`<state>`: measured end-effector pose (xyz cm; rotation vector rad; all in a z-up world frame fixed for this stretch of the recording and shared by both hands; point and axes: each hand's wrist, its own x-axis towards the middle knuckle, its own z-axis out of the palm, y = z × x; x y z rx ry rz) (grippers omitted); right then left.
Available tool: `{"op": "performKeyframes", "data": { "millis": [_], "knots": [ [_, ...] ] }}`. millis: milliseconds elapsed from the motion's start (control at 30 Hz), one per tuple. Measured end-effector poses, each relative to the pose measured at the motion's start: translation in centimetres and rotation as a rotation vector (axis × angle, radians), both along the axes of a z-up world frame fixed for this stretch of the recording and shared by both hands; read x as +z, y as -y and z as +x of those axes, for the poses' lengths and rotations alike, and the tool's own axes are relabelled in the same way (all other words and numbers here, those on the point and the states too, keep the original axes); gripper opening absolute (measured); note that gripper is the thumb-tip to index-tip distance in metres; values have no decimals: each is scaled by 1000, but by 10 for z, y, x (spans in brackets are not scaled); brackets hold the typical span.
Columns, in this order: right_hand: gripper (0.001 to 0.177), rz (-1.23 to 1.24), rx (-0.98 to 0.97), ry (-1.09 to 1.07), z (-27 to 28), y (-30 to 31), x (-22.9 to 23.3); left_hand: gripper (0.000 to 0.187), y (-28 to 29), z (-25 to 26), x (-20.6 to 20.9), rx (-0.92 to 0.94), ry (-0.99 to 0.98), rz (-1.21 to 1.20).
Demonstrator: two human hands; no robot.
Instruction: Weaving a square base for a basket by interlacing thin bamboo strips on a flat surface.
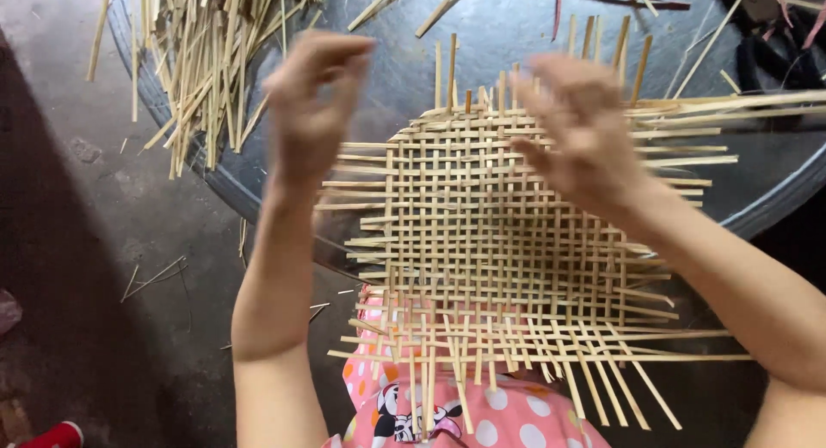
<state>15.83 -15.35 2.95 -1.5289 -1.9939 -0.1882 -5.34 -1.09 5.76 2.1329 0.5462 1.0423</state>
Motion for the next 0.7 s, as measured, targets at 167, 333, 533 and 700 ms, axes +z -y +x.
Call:
{"op": "performKeyframes", "data": {
  "millis": [167, 333, 533, 700],
  "knots": [
    [43, -159, -168, 180, 33, 64, 51, 9, 39, -83, 14, 52, 49, -216],
    [51, -424, -201, 195, 41, 109, 32, 26, 82, -130, -5, 146, 14, -532],
    [53, -477, -291, 213, 37, 128, 13, 31, 121, -142, -36, 279, -192, -757],
    [59, -555, -278, 117, 29, 128, -7, 69, 142, -136, -62, -107, -121, -1205]
  ]
}}
